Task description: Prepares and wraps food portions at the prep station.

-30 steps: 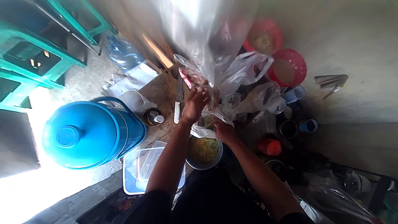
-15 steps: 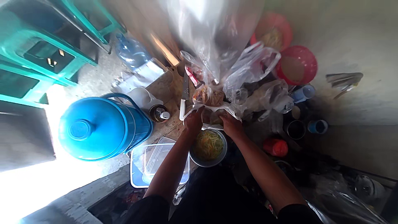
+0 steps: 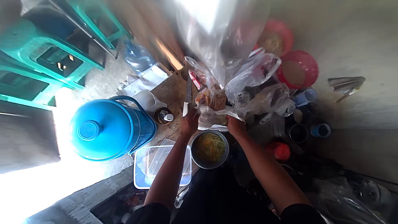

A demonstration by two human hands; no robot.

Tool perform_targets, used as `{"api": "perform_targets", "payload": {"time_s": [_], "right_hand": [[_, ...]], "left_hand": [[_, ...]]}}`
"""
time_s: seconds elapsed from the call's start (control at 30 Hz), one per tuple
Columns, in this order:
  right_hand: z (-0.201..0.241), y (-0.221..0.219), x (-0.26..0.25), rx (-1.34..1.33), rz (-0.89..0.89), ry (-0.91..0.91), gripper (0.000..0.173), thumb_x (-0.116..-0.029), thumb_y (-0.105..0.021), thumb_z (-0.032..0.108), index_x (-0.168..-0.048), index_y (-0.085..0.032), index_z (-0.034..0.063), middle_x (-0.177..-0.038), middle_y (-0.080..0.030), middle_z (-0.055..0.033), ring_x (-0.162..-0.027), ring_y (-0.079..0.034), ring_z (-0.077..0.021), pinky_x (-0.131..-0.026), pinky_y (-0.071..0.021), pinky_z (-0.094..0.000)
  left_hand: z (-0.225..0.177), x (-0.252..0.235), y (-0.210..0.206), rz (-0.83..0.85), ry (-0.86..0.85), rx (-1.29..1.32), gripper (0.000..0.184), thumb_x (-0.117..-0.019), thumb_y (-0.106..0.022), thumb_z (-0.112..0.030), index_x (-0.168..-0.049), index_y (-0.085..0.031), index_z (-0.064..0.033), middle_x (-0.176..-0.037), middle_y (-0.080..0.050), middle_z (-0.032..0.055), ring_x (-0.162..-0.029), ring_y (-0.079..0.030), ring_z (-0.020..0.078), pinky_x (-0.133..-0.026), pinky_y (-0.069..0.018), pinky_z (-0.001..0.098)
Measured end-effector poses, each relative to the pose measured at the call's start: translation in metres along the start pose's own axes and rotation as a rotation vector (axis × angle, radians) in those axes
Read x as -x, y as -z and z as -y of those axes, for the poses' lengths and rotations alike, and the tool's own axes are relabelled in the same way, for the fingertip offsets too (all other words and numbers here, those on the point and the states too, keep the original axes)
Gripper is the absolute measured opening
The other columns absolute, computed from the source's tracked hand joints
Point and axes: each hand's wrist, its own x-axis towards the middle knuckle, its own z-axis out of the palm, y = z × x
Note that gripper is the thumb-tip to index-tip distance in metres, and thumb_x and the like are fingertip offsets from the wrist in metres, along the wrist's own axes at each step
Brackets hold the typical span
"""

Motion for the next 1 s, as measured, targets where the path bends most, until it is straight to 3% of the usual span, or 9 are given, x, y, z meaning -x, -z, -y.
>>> {"api": "perform_targets", "payload": {"time_s": [0.07, 0.23, 0.37, 0.4, 0.47, 0.57, 0.73, 0.87, 1.0], "right_hand": [[0.001, 0.0, 0.004, -0.017, 0.034, -0.018, 0.03, -0.1012, -0.054, 0.013, -0.128, -0.068, 0.0129, -0.125, -0.069, -0.0196, -0.115, -0.067, -0.042, -0.087, -0.0539, -0.0663], [0.003, 0.001, 0.006, 0.009, 0.133, -0.025, 0.037, -0.0972, -0.06, 0.013, -0.134, -0.064, 0.013, -0.129, -0.067, -0.0194, -0.118, -0.065, -0.0415, -0.089, -0.053, -0.066], [-0.004, 0.002, 0.007, 0.009, 0.158, 0.009, 0.031, -0.1038, -0.052, 0.018, -0.132, -0.063, 0.0109, -0.125, -0.069, -0.0182, -0.115, -0.067, -0.0399, -0.09, -0.0532, -0.063], [-0.005, 0.006, 0.005, -0.013, 0.17, 0.01, 0.032, -0.1051, -0.05, 0.019, -0.133, -0.063, 0.0108, -0.126, -0.069, -0.0183, -0.117, -0.066, -0.0391, -0.094, -0.0519, -0.0622], [-0.004, 0.018, 0.003, -0.104, 0.152, 0.017, 0.032, -0.106, -0.049, 0.021, -0.131, -0.066, 0.0099, -0.125, -0.07, -0.0186, -0.119, -0.066, -0.0374, -0.099, -0.0499, -0.0603], [-0.004, 0.036, 0.002, -0.277, 0.039, 0.089, 0.028, -0.1058, -0.053, 0.018, -0.124, -0.07, 0.0052, -0.119, -0.071, -0.0203, -0.116, -0.067, -0.0363, -0.102, -0.0499, -0.057], [-0.029, 0.053, 0.002, -0.595, 0.041, 0.2, 0.032, -0.1094, -0.05, 0.023, -0.129, -0.069, 0.0067, -0.126, -0.07, -0.0156, -0.116, -0.066, -0.0292, -0.102, -0.0506, -0.0524], [-0.044, 0.065, 0.005, -1.169, 0.206, 0.288, 0.034, -0.1093, -0.042, 0.017, -0.129, -0.068, 0.0078, -0.136, -0.067, -0.0062, -0.124, -0.062, -0.02, -0.105, -0.0508, -0.0444], [-0.032, 0.083, 0.014, -1.333, 0.248, 0.296, 0.031, -0.1105, -0.039, 0.019, -0.127, -0.064, 0.0084, -0.138, -0.066, -0.0068, -0.113, -0.066, -0.0203, -0.093, -0.0552, -0.0412]], "left_hand": [[-0.008, 0.015, 0.006, -0.091, 0.015, 0.35, 0.035, -0.1089, -0.052, -0.026, -0.137, -0.054, -0.0058, -0.117, -0.069, 0.0192, -0.1, -0.071, 0.0311, -0.087, -0.0587, 0.0522], [-0.023, 0.02, 0.004, -0.321, 0.004, 0.861, 0.035, -0.1117, -0.038, -0.02, -0.146, -0.042, -0.015, -0.129, -0.063, 0.015, -0.107, -0.069, 0.0308, -0.082, -0.0612, 0.0524], [-0.027, 0.017, -0.01, -0.354, -0.092, 0.509, 0.035, -0.1096, -0.036, -0.019, -0.139, -0.05, -0.0078, -0.104, -0.066, 0.0152, -0.082, -0.067, 0.0237, -0.073, -0.058, 0.0464], [-0.027, 0.014, -0.013, -0.289, -0.093, 0.389, 0.034, -0.1093, -0.038, -0.016, -0.138, -0.052, -0.0043, -0.106, -0.068, 0.0183, -0.085, -0.069, 0.0274, -0.077, -0.0588, 0.0496], [-0.024, 0.005, -0.021, -0.132, -0.057, 0.207, 0.034, -0.109, -0.042, -0.012, -0.14, -0.053, -0.0027, -0.127, -0.065, 0.0233, -0.114, -0.066, 0.0375, -0.099, -0.0518, 0.0592], [-0.017, -0.001, -0.034, -0.025, 0.046, 0.098, 0.041, -0.1109, -0.039, -0.016, -0.15, -0.044, -0.0049, -0.146, -0.055, 0.0236, -0.131, -0.057, 0.0408, -0.109, -0.0443, 0.0603], [-0.011, 0.008, -0.043, -0.031, 0.054, 0.14, 0.045, -0.1122, -0.037, -0.023, -0.154, -0.041, -0.0065, -0.154, -0.048, 0.0198, -0.139, -0.05, 0.0373, -0.115, -0.0394, 0.0568], [-0.017, 0.016, -0.041, -0.011, -0.015, 0.131, 0.046, -0.1095, -0.047, -0.023, -0.153, -0.045, -0.0102, -0.153, -0.051, 0.0151, -0.138, -0.053, 0.0342, -0.115, -0.0411, 0.0558], [-0.019, 0.017, -0.044, -0.049, -0.096, 0.18, 0.055, -0.1041, -0.057, -0.014, -0.156, -0.039, -0.0089, -0.148, -0.054, 0.018, -0.134, -0.057, 0.0334, -0.113, -0.0451, 0.053]]}}
